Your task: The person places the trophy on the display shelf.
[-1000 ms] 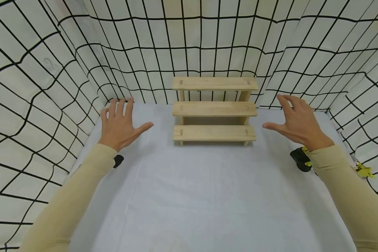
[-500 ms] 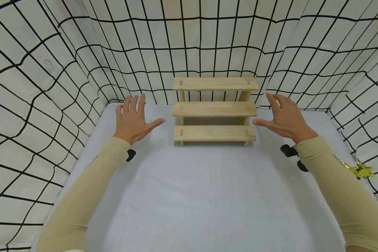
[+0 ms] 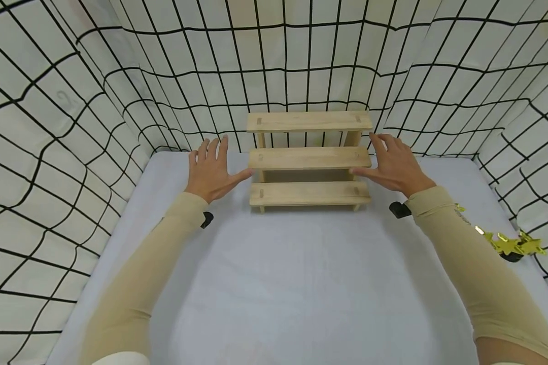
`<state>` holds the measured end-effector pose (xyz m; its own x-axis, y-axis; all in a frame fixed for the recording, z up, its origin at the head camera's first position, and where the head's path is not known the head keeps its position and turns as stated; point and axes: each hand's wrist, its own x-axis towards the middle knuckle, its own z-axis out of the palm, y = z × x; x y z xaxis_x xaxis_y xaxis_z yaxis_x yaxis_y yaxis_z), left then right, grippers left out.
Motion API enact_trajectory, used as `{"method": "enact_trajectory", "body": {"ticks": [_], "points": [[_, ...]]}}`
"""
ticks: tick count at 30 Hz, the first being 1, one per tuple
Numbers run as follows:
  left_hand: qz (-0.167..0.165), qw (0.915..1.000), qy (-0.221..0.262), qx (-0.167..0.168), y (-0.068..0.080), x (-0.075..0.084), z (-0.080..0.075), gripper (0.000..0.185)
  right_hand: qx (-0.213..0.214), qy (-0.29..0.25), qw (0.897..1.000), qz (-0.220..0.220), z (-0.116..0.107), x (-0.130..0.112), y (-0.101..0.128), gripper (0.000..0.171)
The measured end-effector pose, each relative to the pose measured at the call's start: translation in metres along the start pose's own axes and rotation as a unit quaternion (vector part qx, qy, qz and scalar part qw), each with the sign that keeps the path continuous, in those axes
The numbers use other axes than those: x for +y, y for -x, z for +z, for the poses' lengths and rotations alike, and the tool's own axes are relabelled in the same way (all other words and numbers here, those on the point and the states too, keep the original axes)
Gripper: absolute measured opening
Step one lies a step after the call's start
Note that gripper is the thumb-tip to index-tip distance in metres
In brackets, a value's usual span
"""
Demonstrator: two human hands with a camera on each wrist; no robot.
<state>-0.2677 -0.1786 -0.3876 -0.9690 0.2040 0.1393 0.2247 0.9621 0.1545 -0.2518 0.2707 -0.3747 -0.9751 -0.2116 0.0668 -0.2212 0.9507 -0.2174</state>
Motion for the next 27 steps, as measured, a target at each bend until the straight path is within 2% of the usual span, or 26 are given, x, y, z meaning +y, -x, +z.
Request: {"method": "enact_trajectory", "body": {"ticks": [7, 12, 20, 27], "points": [[0.002, 0.9999, 0.011, -0.005, -0.011, 0.01, 0.007, 0.121, 0.005, 0.005, 1.0, -0.012, 0.013, -0.005, -0.015, 0.116], [0.009, 0.9998, 0.017, -0.005, -0.017, 0.016, 0.012, 0.119, -0.005, -0.003, 1.0, -0.005, 0.019, -0.009, -0.023, 0.118], [0.025, 0.9994, 0.026, -0.003, -0.024, 0.026, 0.018, 0.115, -0.015, -0.011, 1.0, 0.007, 0.026, -0.012, -0.027, 0.12], [0.023, 0.9996, 0.014, 0.006, -0.028, 0.032, 0.024, 0.114, -0.006, -0.024, 1.0, 0.002, 0.031, -0.013, -0.028, 0.112]]}}
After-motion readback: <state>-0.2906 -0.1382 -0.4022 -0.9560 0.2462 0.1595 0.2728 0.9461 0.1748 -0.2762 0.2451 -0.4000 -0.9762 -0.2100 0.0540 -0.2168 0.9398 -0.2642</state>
